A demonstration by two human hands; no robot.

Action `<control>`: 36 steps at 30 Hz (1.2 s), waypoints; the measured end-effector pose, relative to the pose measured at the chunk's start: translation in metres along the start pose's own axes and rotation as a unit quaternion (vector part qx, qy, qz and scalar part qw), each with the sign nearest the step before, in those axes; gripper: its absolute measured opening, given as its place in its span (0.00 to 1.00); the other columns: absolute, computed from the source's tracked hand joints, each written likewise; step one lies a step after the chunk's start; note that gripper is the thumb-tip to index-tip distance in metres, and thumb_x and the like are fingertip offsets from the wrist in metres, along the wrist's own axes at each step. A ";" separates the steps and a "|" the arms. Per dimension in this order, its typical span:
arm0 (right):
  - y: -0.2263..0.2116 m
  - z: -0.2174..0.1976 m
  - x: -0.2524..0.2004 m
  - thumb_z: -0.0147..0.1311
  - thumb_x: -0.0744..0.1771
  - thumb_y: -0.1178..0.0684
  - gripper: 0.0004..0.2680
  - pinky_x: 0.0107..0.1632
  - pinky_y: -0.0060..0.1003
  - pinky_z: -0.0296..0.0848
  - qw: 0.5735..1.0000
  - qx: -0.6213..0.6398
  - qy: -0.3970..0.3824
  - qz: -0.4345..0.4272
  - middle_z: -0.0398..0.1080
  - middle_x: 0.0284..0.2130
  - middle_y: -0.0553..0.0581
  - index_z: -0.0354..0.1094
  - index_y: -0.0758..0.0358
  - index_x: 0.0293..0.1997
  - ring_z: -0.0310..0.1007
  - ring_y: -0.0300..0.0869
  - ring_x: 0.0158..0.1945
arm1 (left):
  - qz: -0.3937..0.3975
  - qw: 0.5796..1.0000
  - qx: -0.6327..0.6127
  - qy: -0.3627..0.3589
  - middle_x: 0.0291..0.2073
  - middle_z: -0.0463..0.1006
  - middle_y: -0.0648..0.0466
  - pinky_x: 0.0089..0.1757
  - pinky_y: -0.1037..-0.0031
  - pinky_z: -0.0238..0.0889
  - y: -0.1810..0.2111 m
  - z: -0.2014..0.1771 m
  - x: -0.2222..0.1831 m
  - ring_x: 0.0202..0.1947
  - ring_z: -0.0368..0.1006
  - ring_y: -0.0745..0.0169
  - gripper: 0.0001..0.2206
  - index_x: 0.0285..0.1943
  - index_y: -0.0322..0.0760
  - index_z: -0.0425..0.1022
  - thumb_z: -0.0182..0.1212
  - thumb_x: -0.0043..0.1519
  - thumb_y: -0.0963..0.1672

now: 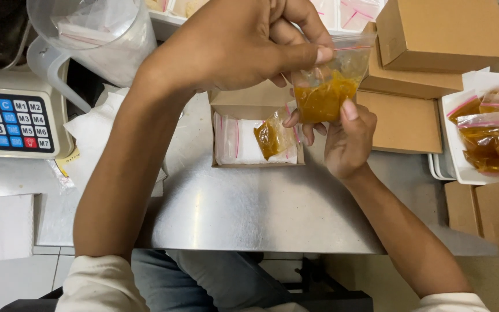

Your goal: Folding small cardboard boxes and packing them with paper liners and sauce packets at a food preparation station.

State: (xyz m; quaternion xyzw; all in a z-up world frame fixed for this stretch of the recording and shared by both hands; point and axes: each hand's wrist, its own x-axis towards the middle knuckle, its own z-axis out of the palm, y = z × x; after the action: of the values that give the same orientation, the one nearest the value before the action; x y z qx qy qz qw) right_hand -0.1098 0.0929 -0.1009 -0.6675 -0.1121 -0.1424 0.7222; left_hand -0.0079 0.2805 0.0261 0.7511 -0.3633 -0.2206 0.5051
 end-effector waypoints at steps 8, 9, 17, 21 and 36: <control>-0.005 0.008 0.004 0.51 0.71 0.50 0.15 0.27 0.34 0.67 0.984 -0.131 0.002 -0.122 0.66 0.19 0.59 0.63 0.70 0.25 0.67 0.43 0.21 | 0.081 0.997 -0.004 -0.001 0.30 0.87 0.64 0.33 0.89 0.73 0.002 -0.001 -0.005 0.32 0.84 0.83 0.08 0.46 0.43 0.78 0.60 0.68 0.48; -0.006 0.012 0.003 0.50 0.71 0.52 0.17 0.26 0.36 0.69 0.982 -0.133 0.008 -0.135 0.64 0.16 0.60 0.60 0.70 0.22 0.70 0.46 0.21 | 0.069 0.998 0.013 0.003 0.29 0.86 0.66 0.33 0.90 0.73 0.003 -0.002 -0.006 0.34 0.86 0.84 0.07 0.46 0.46 0.78 0.60 0.68 0.49; 0.002 0.013 -0.006 0.33 0.75 0.49 0.24 0.21 0.36 0.66 0.984 -0.139 -0.012 -0.110 0.73 0.33 0.81 0.66 0.91 0.35 0.76 0.57 0.24 | 0.085 0.990 0.115 -0.012 0.32 0.87 0.69 0.35 0.90 0.70 -0.006 -0.007 -0.007 0.34 0.83 0.87 0.06 0.46 0.51 0.79 0.62 0.67 0.50; 0.022 -0.008 -0.007 0.34 0.74 0.49 0.18 0.26 0.38 0.55 0.964 -0.202 -0.030 -0.169 0.60 0.26 0.68 0.56 0.76 0.29 0.63 0.52 0.24 | 0.205 0.969 0.136 -0.019 0.41 0.83 0.64 0.42 0.83 0.69 -0.016 -0.011 -0.005 0.41 0.78 0.76 0.06 0.49 0.44 0.80 0.61 0.71 0.46; 0.023 -0.009 0.016 0.29 0.75 0.43 0.22 0.39 0.36 0.60 0.961 -0.198 0.085 -0.174 0.70 0.32 0.68 0.68 0.78 0.50 0.69 0.46 0.36 | 0.062 0.947 0.288 -0.126 0.34 0.85 0.66 0.31 0.77 0.64 0.005 -0.030 -0.033 0.31 0.76 0.72 0.09 0.38 0.47 0.86 0.61 0.60 0.39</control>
State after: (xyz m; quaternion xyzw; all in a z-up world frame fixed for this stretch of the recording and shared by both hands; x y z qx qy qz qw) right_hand -0.0865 0.0842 -0.1178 -0.7526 -0.1345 -0.3416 0.5466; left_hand -0.0092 0.3227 0.0411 0.8066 -0.5181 -0.1672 0.2302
